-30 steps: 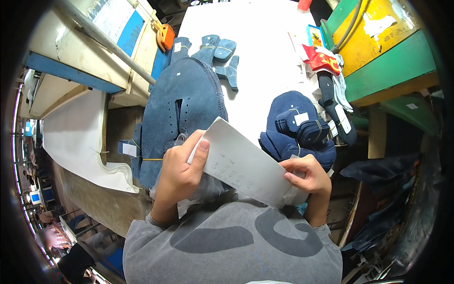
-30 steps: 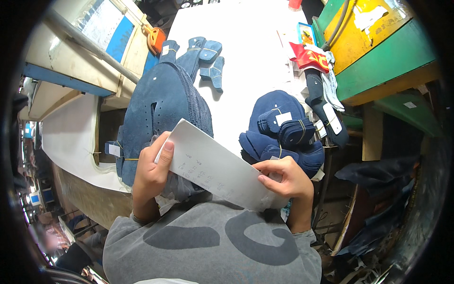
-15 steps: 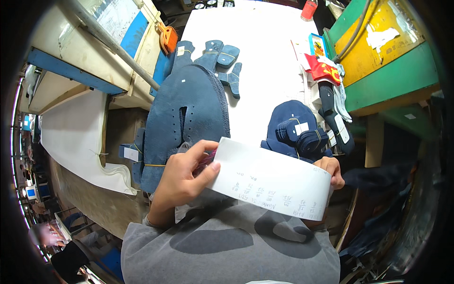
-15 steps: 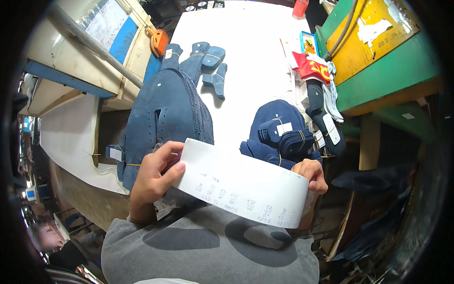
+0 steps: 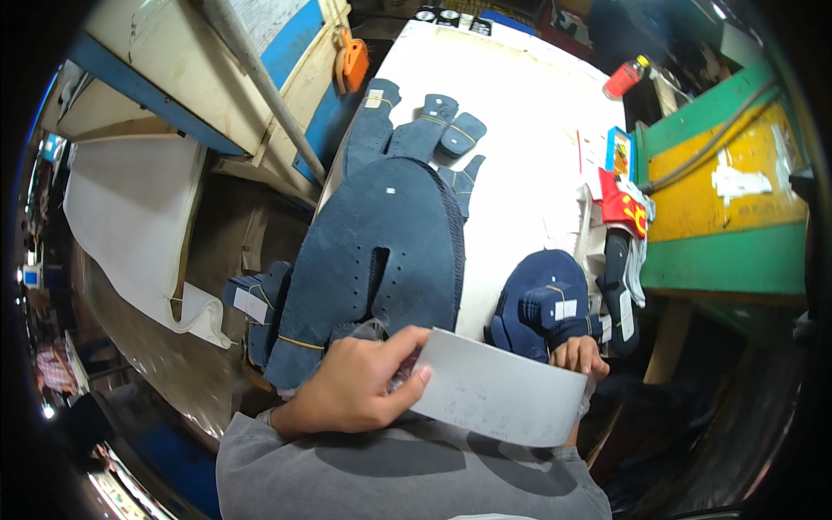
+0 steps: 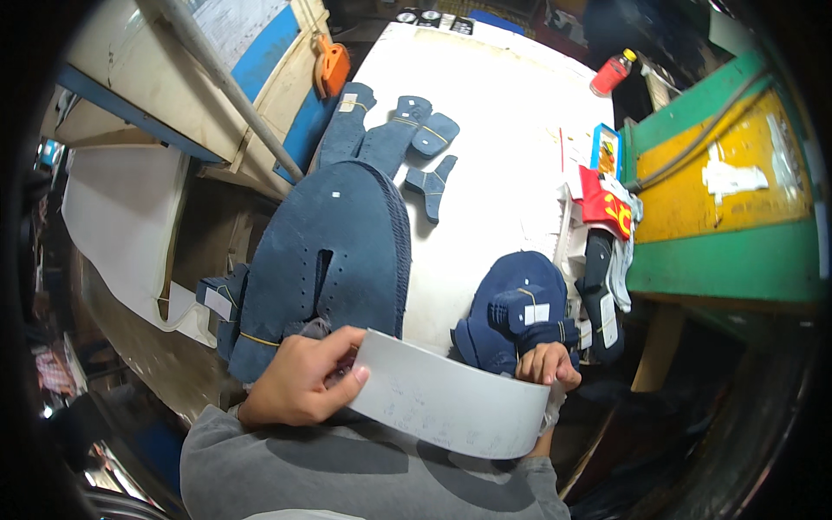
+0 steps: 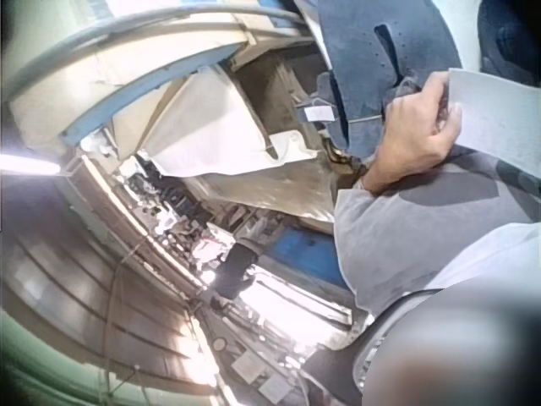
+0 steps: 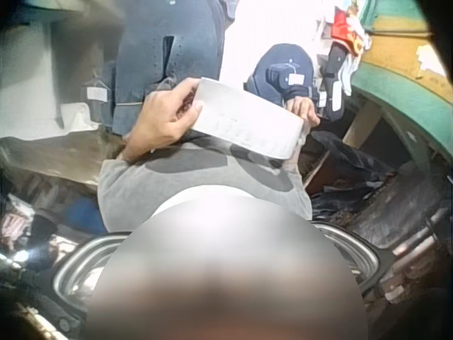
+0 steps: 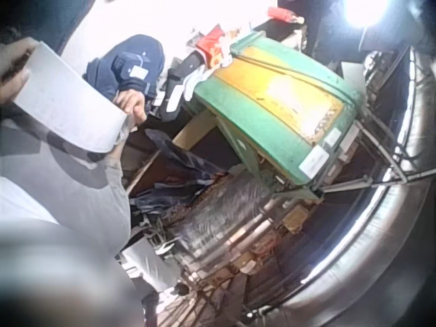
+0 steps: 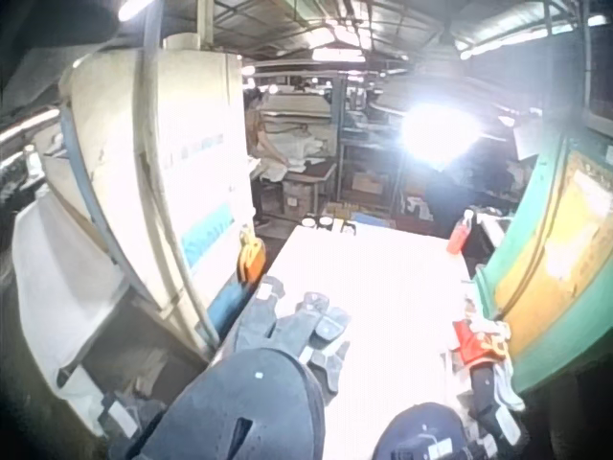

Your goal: The person walks through a factory floor carrying a plastic bag and a paper document, then places the bag on a workbench. They unpack dark-colored footwear, compare it to the document, and repack the items into the plastic bag.

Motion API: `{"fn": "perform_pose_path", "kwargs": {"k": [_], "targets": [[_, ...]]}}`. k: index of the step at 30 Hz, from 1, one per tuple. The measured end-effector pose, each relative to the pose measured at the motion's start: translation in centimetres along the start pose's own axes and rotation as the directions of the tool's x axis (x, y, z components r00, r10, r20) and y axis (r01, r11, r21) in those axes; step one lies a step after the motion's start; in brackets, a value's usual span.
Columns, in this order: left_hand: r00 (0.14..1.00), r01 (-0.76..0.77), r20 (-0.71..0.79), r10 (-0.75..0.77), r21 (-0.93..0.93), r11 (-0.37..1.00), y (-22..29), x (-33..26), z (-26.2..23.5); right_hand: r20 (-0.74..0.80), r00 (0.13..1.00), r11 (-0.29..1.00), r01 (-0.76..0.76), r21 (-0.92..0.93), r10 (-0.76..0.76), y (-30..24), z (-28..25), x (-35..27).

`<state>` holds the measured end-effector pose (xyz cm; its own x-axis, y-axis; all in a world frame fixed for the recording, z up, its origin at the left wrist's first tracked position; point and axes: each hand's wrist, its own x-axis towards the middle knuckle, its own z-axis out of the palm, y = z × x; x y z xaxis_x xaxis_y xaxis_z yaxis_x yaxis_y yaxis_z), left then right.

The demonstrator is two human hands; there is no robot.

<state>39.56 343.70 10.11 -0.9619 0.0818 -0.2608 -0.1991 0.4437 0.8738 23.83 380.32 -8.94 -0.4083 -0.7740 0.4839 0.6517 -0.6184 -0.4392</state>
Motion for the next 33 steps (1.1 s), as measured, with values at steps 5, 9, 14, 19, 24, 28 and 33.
{"fn": "perform_pose_path", "kwargs": {"k": [5, 9, 14, 19, 24, 28, 33], "targets": [[1.000, -0.024, 0.009, 0.025, -0.073, 0.997, -0.6, 0.4, -0.5, 0.012, 0.998, 0.996, -0.065, 0.053, 0.065, -0.2, -0.1, 0.5], [0.996, -0.080, 0.018, 0.082, -0.079, 0.994, -1.3, 0.5, -0.6, 0.000, 0.997, 0.987, -0.079, 0.143, 0.079, -0.3, -0.5, 1.0], [0.989, -0.145, 0.000, 0.146, -0.106, 0.984, -2.3, 0.3, -0.4, -0.013, 0.994, 0.967, -0.099, 0.236, 0.105, -0.3, -0.6, 1.1], [0.977, -0.213, -0.001, 0.215, -0.141, 0.967, -3.3, 0.4, -0.2, -0.072, 0.990, 0.950, -0.094, 0.297, 0.121, -0.4, 0.1, 0.7], [0.979, -0.205, -0.059, 0.197, -0.236, 0.950, -3.4, 0.2, -0.7, -0.160, 0.977, 0.960, -0.097, 0.264, 0.143, -0.6, 0.4, 0.9], [0.969, -0.244, -0.107, 0.223, -0.263, 0.933, -3.5, 0.5, -1.0, -0.203, 0.952, 0.972, -0.233, -0.001, 0.228, -2.3, 1.8, 2.3], [0.951, -0.310, -0.082, 0.299, -0.268, 0.912, -4.1, 0.1, -0.6, -0.565, 0.825, 0.729, -0.370, -0.576, -0.028, -6.2, 7.5, 5.0]]}}
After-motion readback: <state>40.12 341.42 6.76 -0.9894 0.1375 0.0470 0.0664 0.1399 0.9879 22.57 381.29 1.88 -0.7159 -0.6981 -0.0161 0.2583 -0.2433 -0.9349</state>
